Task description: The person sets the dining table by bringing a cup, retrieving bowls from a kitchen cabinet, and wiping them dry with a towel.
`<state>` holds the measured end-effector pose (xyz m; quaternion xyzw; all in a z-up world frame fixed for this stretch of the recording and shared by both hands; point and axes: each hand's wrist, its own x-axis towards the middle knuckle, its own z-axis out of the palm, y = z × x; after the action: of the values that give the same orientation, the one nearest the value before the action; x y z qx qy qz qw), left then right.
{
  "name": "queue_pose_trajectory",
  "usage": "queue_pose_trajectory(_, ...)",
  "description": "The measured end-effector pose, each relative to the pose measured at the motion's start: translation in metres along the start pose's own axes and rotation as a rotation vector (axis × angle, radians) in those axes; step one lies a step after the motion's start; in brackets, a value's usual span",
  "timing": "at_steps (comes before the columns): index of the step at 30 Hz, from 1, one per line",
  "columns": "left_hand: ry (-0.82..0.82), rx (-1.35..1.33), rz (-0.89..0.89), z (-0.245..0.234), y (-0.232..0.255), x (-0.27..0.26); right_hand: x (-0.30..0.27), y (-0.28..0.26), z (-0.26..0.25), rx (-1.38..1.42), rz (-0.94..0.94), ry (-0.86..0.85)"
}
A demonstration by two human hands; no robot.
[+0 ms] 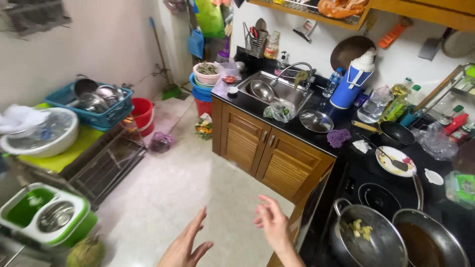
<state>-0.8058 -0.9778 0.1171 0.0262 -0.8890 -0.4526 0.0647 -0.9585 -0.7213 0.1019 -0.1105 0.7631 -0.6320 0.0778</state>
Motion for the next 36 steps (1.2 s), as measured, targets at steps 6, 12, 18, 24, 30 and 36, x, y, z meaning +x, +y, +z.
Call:
queue_pose_trajectory(6,-0.152,0.017,0.221,-0.017,0.015,0.189,0.16,0.047,0.015,0.117,0.137,0.2)
queue_pose_trajectory(12,-0.299,-0.017,0.37,-0.004,-0.061,0.364,0.384,0.066,0.064,0.264,0.072,0.041)
queue_pose_trajectory(18,-0.293,-0.145,-0.06,-0.015,-0.134,0.505,0.532,0.082,0.093,0.263,0.205,0.004)
queue_pose_trajectory(24,-0.084,-0.23,-0.235,-0.022,-0.253,0.702,0.686,0.127,0.112,0.243,0.309,0.096)
queue_pose_trajectory(30,0.108,-0.244,-0.209,0.02,-0.381,0.898,0.841,0.197,0.142,0.305,0.415,0.187)
queue_pose_trajectory(36,-0.001,-0.312,-0.316,0.013,-0.372,0.995,0.921,0.19,0.19,0.135,0.564,0.281)
